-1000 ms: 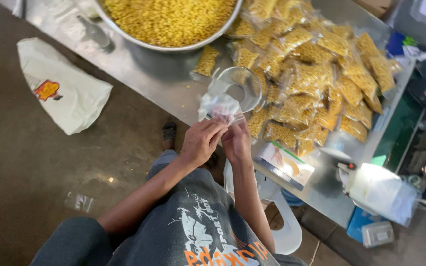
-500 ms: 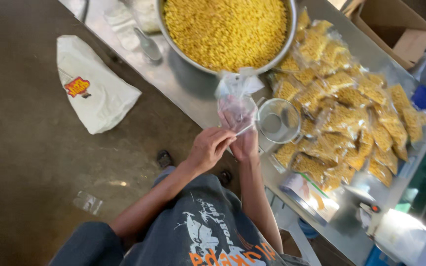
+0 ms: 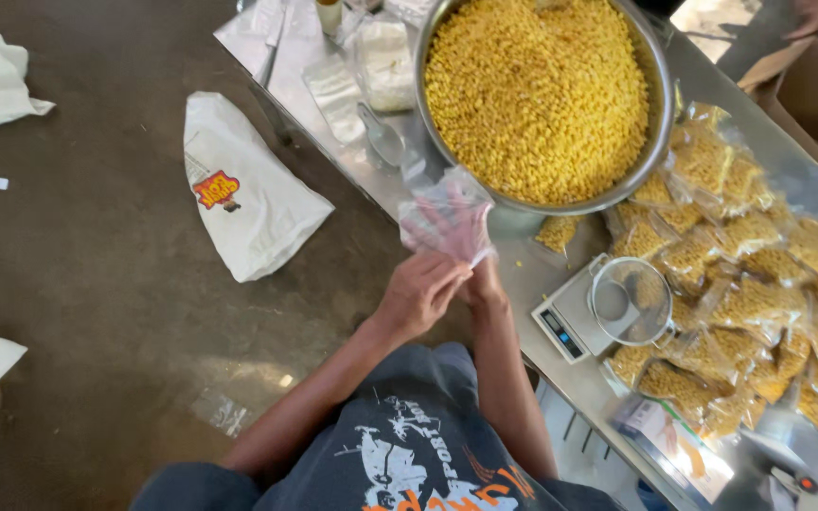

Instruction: The person scoops yellow puffed snacks from a large metal bowl into clear plastic bags using a scoop. They place each filled bag on a digital scale to check weight, then set the bag aside. The process repeats with multiple bags.

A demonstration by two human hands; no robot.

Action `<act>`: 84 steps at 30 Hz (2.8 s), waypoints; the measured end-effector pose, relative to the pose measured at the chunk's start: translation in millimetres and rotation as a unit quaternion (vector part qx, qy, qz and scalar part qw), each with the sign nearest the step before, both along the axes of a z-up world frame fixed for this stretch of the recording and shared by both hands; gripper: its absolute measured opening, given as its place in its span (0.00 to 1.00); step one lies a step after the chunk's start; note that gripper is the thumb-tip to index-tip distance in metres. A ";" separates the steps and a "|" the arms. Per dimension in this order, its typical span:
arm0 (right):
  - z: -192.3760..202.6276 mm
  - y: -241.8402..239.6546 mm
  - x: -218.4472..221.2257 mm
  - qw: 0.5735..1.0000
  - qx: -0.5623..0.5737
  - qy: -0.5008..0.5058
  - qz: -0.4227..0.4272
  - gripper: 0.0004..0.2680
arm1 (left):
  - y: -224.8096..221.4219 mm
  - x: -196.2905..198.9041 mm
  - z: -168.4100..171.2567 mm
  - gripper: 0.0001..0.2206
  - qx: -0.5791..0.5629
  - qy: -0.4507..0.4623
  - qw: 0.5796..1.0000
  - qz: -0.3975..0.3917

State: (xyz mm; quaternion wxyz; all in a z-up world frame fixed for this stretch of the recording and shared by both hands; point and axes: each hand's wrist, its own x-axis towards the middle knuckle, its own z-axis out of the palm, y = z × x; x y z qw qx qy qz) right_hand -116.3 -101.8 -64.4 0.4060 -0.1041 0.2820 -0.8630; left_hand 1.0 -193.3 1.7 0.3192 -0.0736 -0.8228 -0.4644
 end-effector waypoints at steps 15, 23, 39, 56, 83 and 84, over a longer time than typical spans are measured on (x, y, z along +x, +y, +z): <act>-46.0 -126.1 -94.9 0.983 0.110 -0.043 0.142 0.35 | -95.3 -71.2 -25.7 0.05 -0.050 -0.068 0.996 -0.024; -68.7 -196.9 -145.6 0.954 0.191 -0.071 0.219 0.35 | -137.0 -109.7 -41.5 0.06 -0.072 -0.123 0.990 -0.014; -16.3 -211.3 -189.2 0.964 0.248 0.002 0.099 0.28 | -200.2 -199.7 8.5 0.26 -0.107 -0.160 0.980 0.043; -130.5 -310.3 -162.4 0.699 0.512 0.496 0.062 0.19 | -287.7 -257.6 -94.8 0.07 -0.190 -0.224 0.845 -0.448; -252.8 -384.1 -232.7 0.761 0.171 -0.452 -0.432 0.18 | -472.4 -239.9 -309.7 0.07 -0.179 -0.545 0.809 -0.129; -248.1 -377.3 -232.2 0.768 0.173 -0.414 -0.458 0.17 | -466.6 -248.4 -321.6 0.07 -0.177 -0.547 0.809 -0.121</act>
